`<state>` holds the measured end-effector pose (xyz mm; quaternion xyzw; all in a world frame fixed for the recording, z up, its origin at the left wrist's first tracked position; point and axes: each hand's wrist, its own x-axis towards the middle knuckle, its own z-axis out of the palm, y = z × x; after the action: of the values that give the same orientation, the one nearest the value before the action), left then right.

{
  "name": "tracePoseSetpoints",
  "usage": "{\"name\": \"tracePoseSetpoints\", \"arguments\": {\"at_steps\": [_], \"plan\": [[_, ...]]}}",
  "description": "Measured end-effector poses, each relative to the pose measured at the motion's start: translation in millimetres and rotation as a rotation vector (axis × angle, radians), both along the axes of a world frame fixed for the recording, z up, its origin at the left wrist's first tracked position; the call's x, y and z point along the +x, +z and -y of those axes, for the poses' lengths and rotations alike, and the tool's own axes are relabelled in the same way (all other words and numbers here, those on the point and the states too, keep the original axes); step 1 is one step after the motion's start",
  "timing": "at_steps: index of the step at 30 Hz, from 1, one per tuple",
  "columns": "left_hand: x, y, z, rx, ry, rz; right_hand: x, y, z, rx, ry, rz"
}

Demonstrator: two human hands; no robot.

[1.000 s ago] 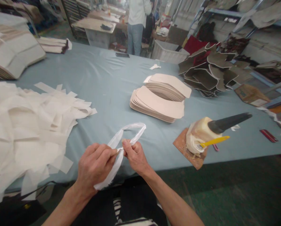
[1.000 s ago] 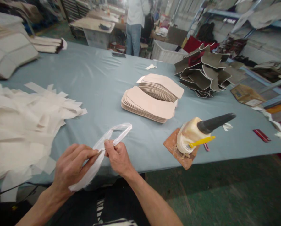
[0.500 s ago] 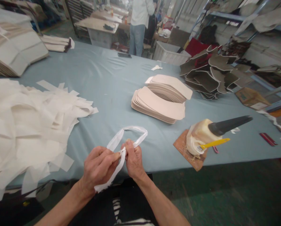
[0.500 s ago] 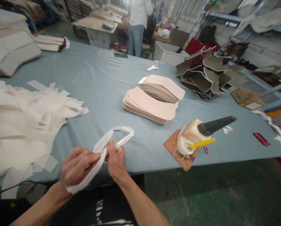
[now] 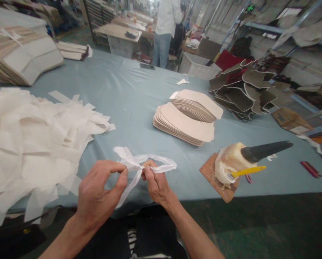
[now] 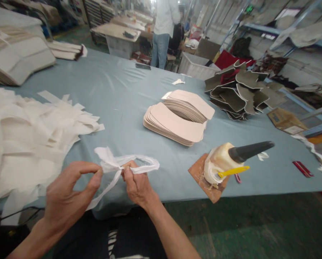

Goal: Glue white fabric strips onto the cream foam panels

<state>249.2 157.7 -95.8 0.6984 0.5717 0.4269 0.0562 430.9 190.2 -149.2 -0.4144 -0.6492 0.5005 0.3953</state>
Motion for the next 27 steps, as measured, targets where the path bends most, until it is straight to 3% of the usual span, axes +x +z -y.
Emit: {"name": "tracePoseSetpoints", "arguments": {"at_steps": [3, 6, 10, 15, 19, 23, 27], "plan": [[14, -2.4, 8, -0.21, -0.052, 0.125, -4, 1.1, 1, 0.001, -0.038, -0.006], [19, -9.1, 9, -0.275, -0.023, 0.233, -7, 2.6, 2, -0.047, -0.05, -0.067], [17, -11.1, -1, -0.256, -0.041, 0.305, -12, 4.9, 0, -0.345, -0.039, -0.293], [17, -6.7, -14, -0.51, -0.113, 0.399, -15, 9.4, -4, -0.609, 0.006, -0.492], [19, -6.7, -20, -0.611, -0.078, 0.407, -14, 14.0, -7, -0.603, -0.003, -0.475], [19, -6.6, -26, -0.749, -0.151, 0.625, -12, 15.2, -14, -0.529, -0.054, -0.34], [21, -4.8, -31, -0.717, -0.124, 0.642, -10, 15.2, -21, -0.511, -0.062, -0.261]]}}
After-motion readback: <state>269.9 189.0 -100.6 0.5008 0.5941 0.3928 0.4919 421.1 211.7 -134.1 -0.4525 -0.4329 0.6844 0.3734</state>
